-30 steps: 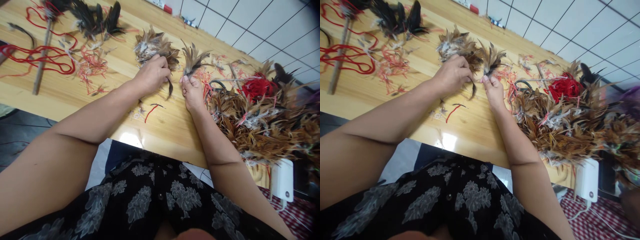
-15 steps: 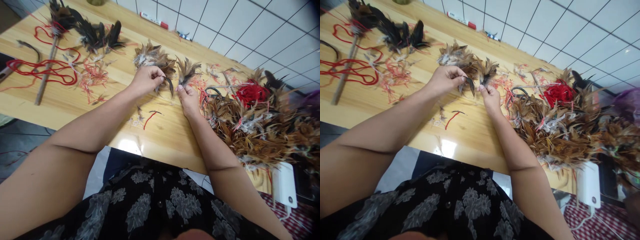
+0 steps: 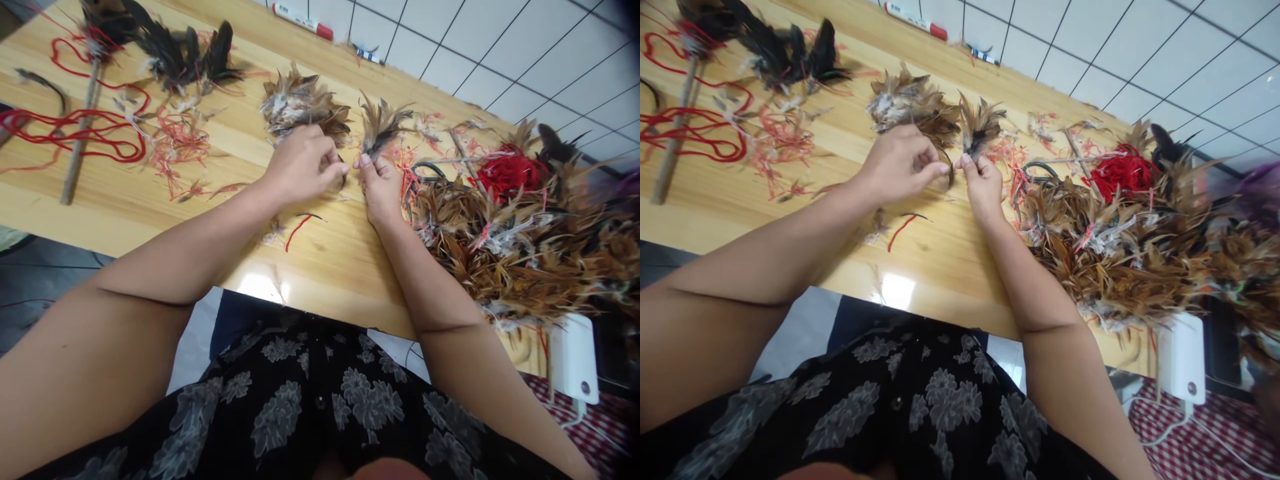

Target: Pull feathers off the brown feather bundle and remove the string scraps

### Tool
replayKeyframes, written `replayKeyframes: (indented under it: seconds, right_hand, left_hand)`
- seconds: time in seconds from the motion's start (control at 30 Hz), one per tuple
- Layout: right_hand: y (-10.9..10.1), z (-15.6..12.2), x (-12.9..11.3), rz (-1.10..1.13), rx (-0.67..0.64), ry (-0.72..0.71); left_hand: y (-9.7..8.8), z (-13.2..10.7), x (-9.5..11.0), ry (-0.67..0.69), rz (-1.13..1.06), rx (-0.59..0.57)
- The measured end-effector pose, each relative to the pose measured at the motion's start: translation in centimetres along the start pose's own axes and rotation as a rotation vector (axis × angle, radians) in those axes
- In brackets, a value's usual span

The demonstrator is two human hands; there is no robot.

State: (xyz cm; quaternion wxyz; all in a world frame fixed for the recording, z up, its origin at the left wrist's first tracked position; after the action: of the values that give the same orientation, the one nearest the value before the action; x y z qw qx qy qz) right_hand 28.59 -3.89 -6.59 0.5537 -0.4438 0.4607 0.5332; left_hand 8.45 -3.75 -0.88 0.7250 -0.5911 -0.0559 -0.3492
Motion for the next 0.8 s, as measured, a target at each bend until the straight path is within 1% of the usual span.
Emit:
replayKeyframes:
  seconds: [0.07, 0.1, 0.17, 0.23, 0.33, 0.4, 0.47, 0.53, 0.6, 0.67, 0.8]
  right_hand:
    - [-0.1, 0.1, 0.3, 0.024, 0.056, -0.009]
    - [-0.1, 0.1, 0.4, 0.029, 0.062, -0.01]
    - [0.0, 0.1, 0.5, 0.028, 0.058, -0.007]
    - [0.1, 0.1, 0.3, 0.024, 0.057, 0.002]
    - [0.2, -0.1, 0.1, 0.033, 0.054, 0.011]
    - [0.2, -0.2, 0.1, 0.038, 0.05, 0.006]
    - [0.3, -0.2, 0.1, 0.03, 0.055, 0.011]
    - [0.3, -0.2, 0.2, 0.025, 0.062, 0.033]
    - [0.5, -0.2, 0.2, 0.037, 0.059, 0.059]
    - [0.7, -0.2, 0.0, 0.047, 0.039, 0.075]
    - [1.2, -0.4, -0.5, 0.051, -0.001, 0.074]
  left_hand:
    - [1.2, -0.5, 0.7, 0.001, 0.028, -0.056]
    - [1.8, -0.6, 0.8, -0.01, 0.043, -0.077]
    - [2.6, -0.6, 0.7, -0.035, 0.054, -0.103]
    - [3.0, -0.3, 0.3, -0.057, 0.02, -0.118]
    - [2.7, 0.4, -0.4, -0.13, -0.155, -0.104]
    - [2.1, 0.8, -0.5, -0.205, -0.327, -0.033]
    - [1.5, 1.0, -0.2, -0.26, -0.494, 0.04]
    - [1.1, 1.0, 0.5, -0.291, -0.624, 0.072]
    - [1.1, 0.9, 1.2, -0.299, -0.709, 0.051]
    - [1.3, 0.8, 1.6, -0.295, -0.748, 0.018]
    - [1.7, 0.5, 1.5, -0.285, -0.753, -0.012]
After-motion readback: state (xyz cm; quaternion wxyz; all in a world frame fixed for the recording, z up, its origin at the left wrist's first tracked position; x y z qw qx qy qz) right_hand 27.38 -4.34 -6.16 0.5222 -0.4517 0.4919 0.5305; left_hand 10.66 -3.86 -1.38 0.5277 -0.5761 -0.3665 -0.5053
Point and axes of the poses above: each hand's wrist, its own z-axis towards the middle knuckle, its own y-axis out of the palm, x = y × z, the point moved 2 cm from there along z, towards the middle knuckle, and after that the axes turned 13 degrees about z, right-handed, at the moved point
